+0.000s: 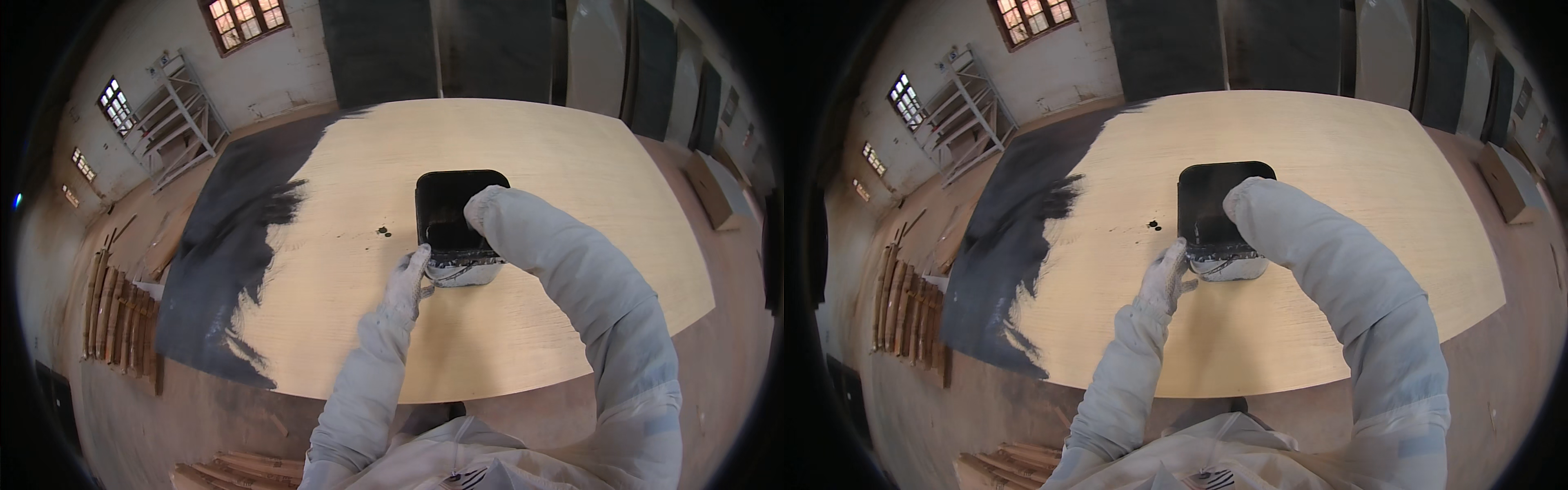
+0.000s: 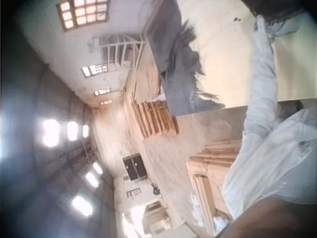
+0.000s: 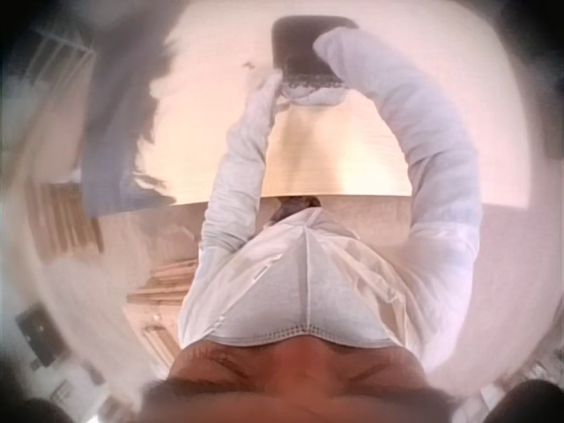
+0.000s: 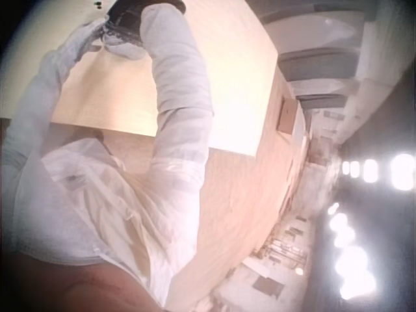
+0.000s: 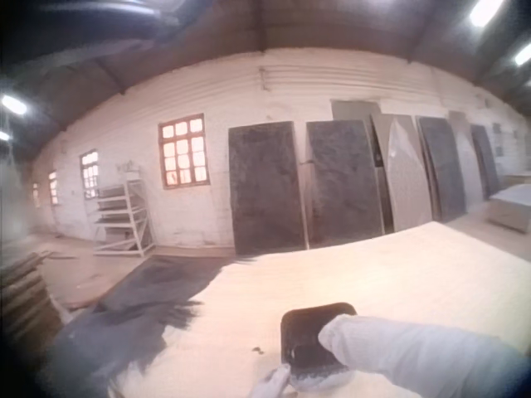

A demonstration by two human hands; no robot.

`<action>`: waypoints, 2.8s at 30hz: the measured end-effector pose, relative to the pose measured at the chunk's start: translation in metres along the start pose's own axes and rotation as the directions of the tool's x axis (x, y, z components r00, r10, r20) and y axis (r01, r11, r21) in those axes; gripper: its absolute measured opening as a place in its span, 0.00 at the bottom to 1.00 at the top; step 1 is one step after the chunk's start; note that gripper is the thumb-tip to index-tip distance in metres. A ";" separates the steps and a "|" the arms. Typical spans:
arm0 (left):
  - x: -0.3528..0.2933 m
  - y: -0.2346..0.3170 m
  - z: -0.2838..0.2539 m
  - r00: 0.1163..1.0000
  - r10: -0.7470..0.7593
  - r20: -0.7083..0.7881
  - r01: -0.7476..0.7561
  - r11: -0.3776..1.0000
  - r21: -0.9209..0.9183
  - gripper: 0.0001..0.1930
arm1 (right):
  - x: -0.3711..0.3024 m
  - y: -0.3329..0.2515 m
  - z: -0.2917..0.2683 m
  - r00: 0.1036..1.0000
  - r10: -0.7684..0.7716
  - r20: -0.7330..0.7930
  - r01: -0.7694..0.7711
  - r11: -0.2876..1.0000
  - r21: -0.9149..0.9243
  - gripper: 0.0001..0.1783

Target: The person paints a large wooden board with black paint using a brush. They repeatedly dip the brush into a paint container and apply broad strokes across the surface, gradually covering more of the board.

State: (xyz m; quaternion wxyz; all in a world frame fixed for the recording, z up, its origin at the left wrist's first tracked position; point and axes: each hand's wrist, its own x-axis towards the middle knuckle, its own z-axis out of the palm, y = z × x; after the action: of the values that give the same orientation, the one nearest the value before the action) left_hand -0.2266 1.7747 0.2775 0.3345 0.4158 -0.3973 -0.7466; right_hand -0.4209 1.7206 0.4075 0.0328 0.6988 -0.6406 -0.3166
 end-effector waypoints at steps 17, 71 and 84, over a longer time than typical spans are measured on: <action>0.068 -0.016 0.091 0.978 -0.075 0.195 0.088 0.994 -0.059 0.21 | -0.031 0.097 0.046 0.977 0.149 0.155 -0.153 0.988 0.015 0.18; -0.010 -0.160 0.211 0.978 0.188 0.095 -0.210 0.851 0.482 0.25 | -0.324 0.361 0.402 0.460 0.882 -0.105 -0.717 0.439 0.541 0.30; -0.165 -0.126 -0.168 0.637 0.769 0.047 -0.190 0.098 0.977 0.13 | -0.070 0.105 0.330 0.765 0.640 0.075 -0.332 0.291 0.897 0.32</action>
State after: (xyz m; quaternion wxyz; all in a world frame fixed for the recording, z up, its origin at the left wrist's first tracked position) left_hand -0.0282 1.9164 0.1693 0.3500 0.5336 -0.7666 -0.0720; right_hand -0.6715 1.8852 0.2197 -0.1361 0.4187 -0.8770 0.1924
